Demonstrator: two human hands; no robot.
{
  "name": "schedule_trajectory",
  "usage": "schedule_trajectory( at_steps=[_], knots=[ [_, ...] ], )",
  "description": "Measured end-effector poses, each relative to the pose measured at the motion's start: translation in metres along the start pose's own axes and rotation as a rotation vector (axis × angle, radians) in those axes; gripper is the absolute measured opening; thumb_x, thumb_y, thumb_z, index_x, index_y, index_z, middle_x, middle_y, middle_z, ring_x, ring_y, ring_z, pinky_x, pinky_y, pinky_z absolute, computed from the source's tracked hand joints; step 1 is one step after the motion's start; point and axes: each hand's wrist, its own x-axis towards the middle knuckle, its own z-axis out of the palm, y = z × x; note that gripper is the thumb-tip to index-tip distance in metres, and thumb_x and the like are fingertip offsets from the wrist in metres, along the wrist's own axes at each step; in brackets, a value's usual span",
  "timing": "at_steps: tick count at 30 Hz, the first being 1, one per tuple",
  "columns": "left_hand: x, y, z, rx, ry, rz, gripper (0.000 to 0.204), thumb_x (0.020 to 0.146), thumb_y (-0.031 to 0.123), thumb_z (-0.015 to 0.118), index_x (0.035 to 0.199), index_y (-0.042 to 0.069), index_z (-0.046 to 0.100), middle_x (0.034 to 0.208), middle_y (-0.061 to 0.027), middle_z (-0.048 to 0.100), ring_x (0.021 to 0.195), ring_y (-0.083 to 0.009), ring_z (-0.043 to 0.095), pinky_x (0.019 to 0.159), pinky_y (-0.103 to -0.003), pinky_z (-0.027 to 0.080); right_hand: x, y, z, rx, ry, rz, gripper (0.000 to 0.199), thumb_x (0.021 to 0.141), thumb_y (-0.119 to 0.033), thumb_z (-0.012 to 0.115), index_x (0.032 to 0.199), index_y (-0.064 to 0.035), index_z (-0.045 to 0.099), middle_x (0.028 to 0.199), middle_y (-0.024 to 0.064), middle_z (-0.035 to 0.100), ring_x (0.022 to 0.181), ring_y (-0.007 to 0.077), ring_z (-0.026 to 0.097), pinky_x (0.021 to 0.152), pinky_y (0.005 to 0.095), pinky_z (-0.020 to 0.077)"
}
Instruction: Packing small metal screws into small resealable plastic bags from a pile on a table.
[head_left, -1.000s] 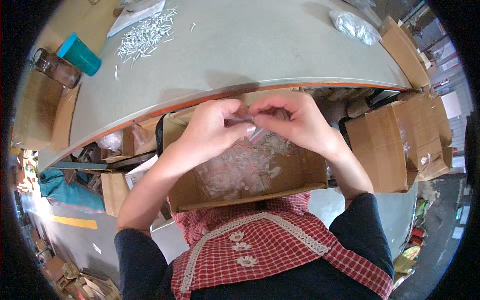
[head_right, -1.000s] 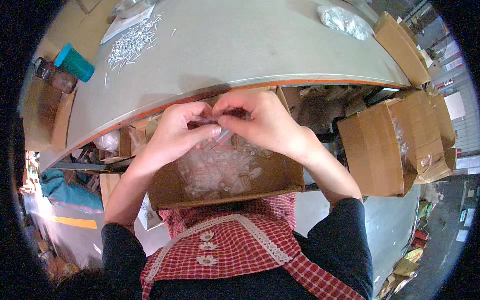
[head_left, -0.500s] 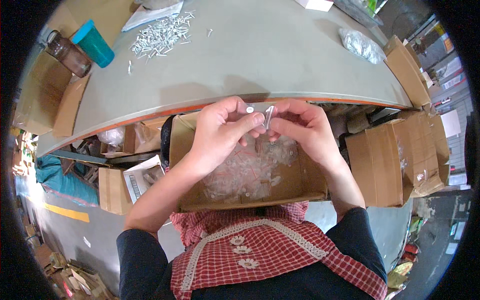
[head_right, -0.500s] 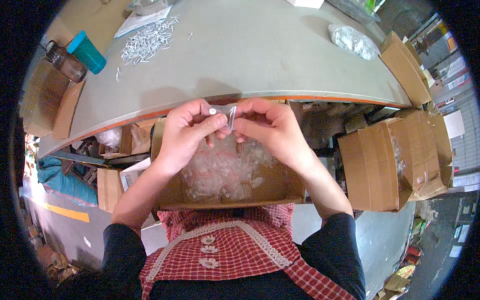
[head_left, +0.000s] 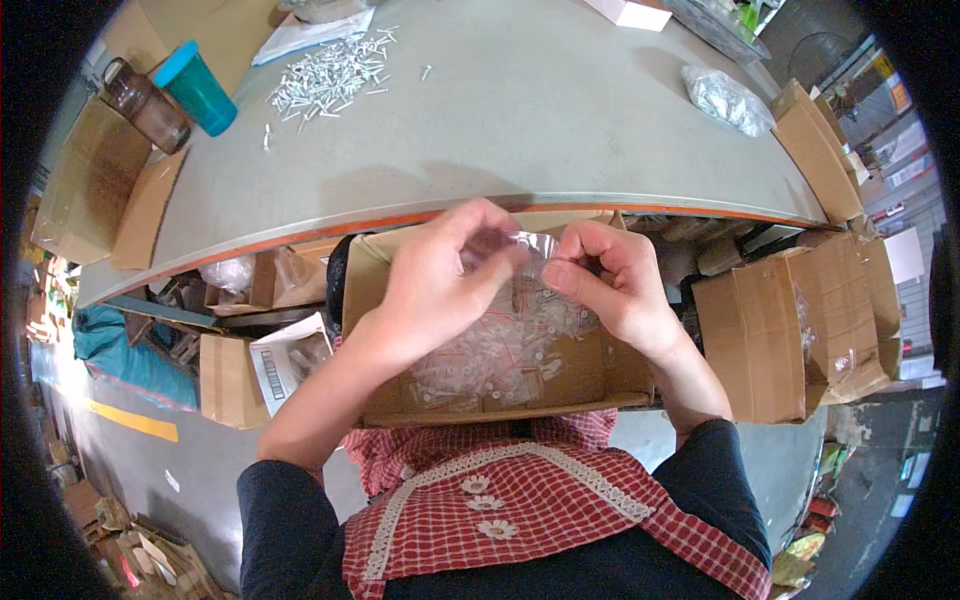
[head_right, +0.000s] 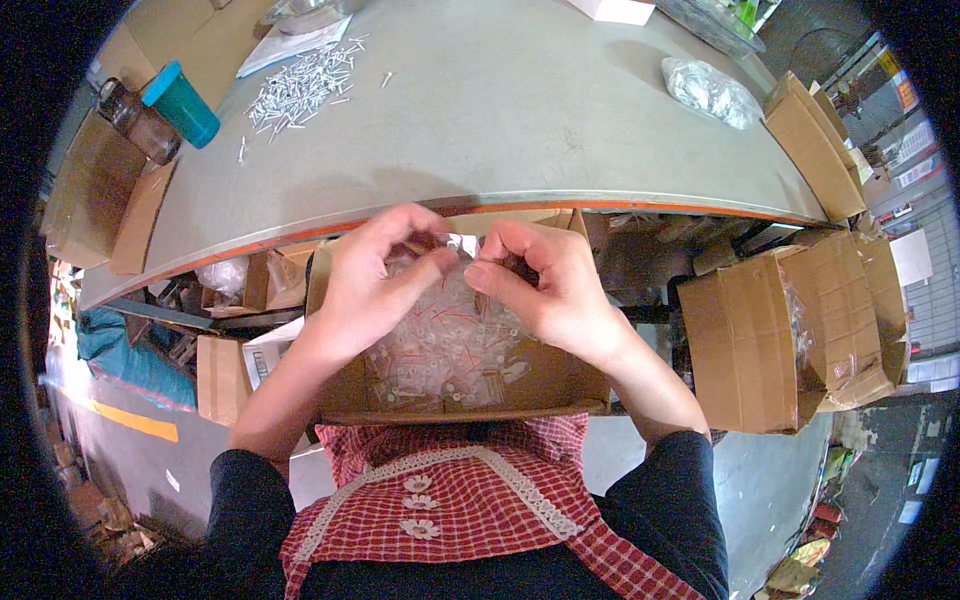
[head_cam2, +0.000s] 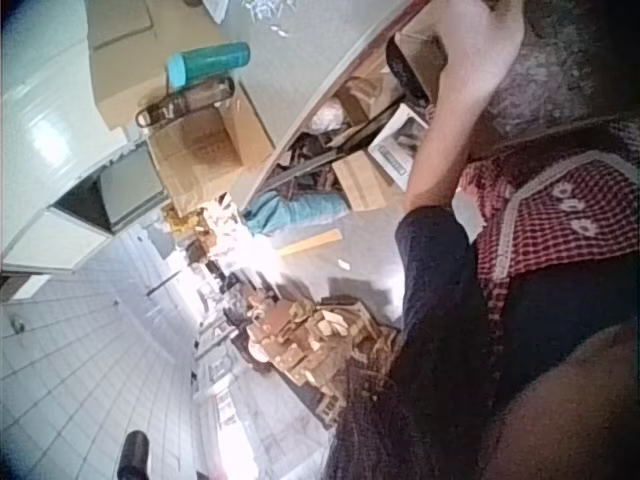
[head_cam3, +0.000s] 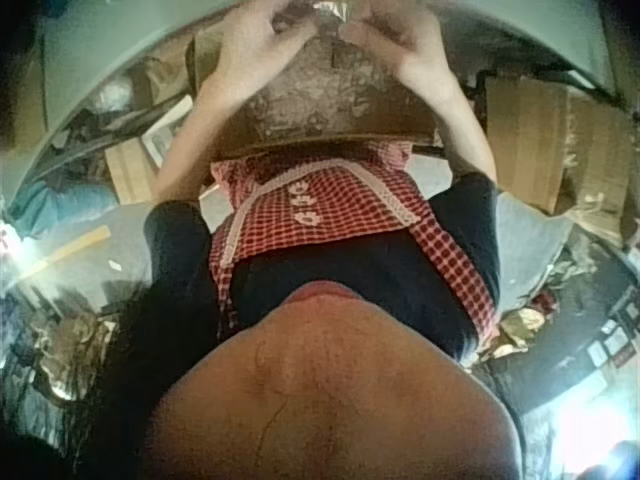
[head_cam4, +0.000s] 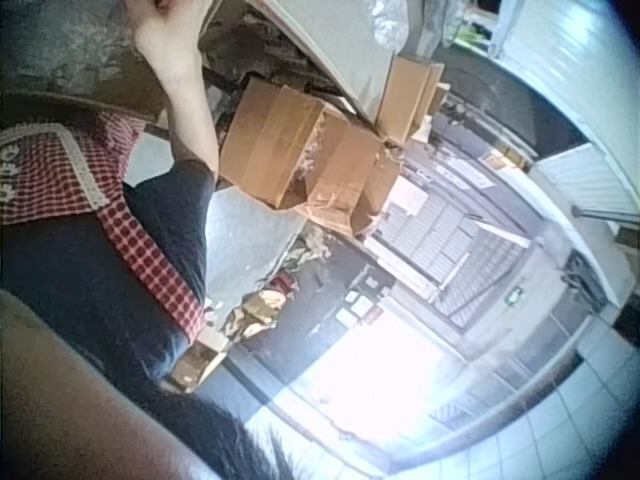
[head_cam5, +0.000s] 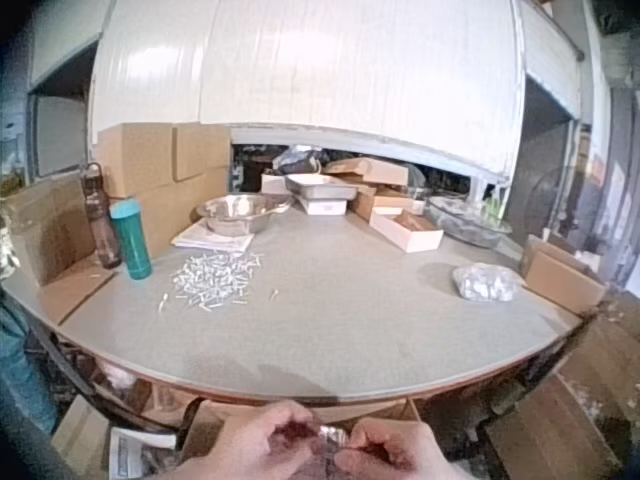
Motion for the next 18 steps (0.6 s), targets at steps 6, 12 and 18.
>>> schedule_trajectory(
  at_steps=[6, 12, 18],
  knots=[
    [0.0, 0.035, -0.005, 0.255, -0.066, -0.086, 0.013, 0.096, 0.014, 0.071, 0.095, 0.001, 0.069, 0.087, -0.0033, 0.072, 0.077, -0.0059, 0.065, 0.068, -0.024, 0.051, 0.001, 0.0, 0.001, -0.006, -0.017, -0.048, 0.016, 0.091, -0.008, 0.074, 0.082, -0.0025, 0.061, 0.067, 0.0003, 0.056, 0.065, 0.0064, 0.048, 0.058, 0.0274, 0.0385],
    [0.007, 0.03, -0.012, -0.09, -0.398, -0.22, 0.024, 0.104, 0.023, 0.063, 0.092, 0.003, 0.07, 0.078, 0.0, 0.07, 0.067, -0.0042, 0.06, 0.057, -0.022, 0.046, 0.007, -0.006, -0.003, 0.115, -0.146, 0.022, 0.022, 0.09, -0.01, 0.077, 0.076, -0.0023, 0.062, 0.067, -0.001, 0.06, 0.066, 0.0042, 0.049, 0.058, 0.0253, 0.0387],
    [-0.002, 0.016, -0.013, -0.005, -0.421, -0.143, 0.015, 0.099, 0.015, 0.065, 0.09, 0.003, 0.066, 0.078, 0.003, 0.065, 0.072, -0.002, 0.055, 0.06, -0.021, 0.042, 0.009, -0.01, -0.009, 0.08, -0.289, 0.129, 0.021, 0.09, -0.013, 0.08, 0.077, -0.0023, 0.066, 0.069, -0.0028, 0.062, 0.069, 0.004, 0.051, 0.062, 0.0245, 0.0412]
  ],
)
